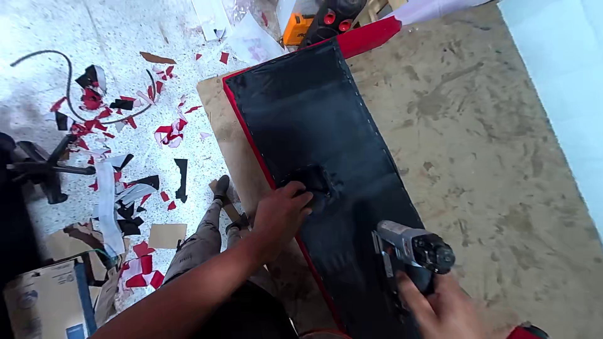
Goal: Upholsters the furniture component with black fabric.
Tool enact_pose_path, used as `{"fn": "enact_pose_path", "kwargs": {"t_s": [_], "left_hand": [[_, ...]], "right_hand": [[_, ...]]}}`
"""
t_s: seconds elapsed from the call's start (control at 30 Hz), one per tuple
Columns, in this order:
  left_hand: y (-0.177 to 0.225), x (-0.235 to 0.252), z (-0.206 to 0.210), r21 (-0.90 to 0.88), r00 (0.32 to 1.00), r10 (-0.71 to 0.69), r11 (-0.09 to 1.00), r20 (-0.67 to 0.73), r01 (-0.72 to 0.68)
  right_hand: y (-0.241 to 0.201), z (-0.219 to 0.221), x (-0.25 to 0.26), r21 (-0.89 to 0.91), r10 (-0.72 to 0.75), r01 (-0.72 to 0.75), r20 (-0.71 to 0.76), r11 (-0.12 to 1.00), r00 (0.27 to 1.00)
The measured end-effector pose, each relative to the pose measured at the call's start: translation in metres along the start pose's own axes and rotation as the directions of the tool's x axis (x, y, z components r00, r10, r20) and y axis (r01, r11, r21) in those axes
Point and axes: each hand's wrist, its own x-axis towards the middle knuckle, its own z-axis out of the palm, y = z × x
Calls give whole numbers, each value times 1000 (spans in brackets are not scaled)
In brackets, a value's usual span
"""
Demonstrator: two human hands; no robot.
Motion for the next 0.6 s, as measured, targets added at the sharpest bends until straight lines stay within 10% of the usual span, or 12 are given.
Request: {"fn": "enact_pose_path", "kwargs": {"t_s": [0.6], "left_hand": [[74,8,29,278,939,-328,897,-102,344]], "right_hand": [[115,37,-22,403,73,-105,93,909,993]]}}
